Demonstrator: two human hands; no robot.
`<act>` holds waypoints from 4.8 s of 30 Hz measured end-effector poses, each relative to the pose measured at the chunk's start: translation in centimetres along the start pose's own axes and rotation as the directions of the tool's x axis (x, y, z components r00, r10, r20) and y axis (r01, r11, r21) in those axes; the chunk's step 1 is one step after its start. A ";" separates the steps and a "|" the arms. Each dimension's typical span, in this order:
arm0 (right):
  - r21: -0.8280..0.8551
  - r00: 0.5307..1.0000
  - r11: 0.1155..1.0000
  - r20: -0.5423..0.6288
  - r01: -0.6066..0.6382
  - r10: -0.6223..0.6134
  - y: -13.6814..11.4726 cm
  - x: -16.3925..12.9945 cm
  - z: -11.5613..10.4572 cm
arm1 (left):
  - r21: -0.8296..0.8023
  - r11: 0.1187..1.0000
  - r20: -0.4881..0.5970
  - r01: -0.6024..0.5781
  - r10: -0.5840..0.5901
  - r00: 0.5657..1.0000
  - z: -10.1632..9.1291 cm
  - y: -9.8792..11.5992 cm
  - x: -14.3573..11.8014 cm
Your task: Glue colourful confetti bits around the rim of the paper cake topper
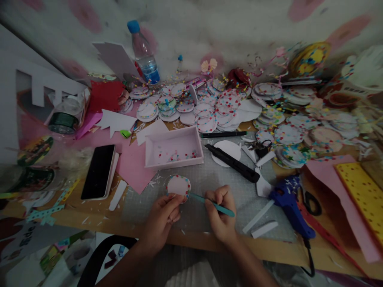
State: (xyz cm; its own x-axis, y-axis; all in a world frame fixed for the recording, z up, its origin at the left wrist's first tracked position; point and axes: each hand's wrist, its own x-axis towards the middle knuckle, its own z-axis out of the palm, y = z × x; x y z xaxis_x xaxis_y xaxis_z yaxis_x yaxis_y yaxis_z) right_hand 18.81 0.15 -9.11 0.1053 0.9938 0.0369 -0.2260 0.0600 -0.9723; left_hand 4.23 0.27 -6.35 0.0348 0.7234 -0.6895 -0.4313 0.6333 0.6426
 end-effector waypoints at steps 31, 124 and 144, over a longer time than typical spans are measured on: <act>-0.566 0.884 0.759 0.467 0.321 -0.025 -5.4 -0.1 -1.2 | 0.493 0.870 0.192 -0.020 -0.086 0.978 -4.2 3.9 1.1; -0.684 0.880 0.578 0.456 0.445 -0.137 -5.1 5.9 0.8 | 0.663 -0.445 0.681 -0.601 0.692 0.239 -9.6 5.7 4.7; -0.707 0.774 0.340 0.622 0.621 -0.120 -4.9 7.9 2.7 | 0.629 -0.470 0.678 -0.619 0.721 0.142 -10.1 4.7 5.6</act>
State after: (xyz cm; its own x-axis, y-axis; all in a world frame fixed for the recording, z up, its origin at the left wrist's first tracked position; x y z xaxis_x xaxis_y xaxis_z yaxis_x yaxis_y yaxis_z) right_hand 18.16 7.99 -3.48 -0.4940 0.8202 0.2884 0.6728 0.5707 -0.4708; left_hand -6.71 4.49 -10.58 0.3057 0.7459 0.5918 0.7485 -0.5724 0.3347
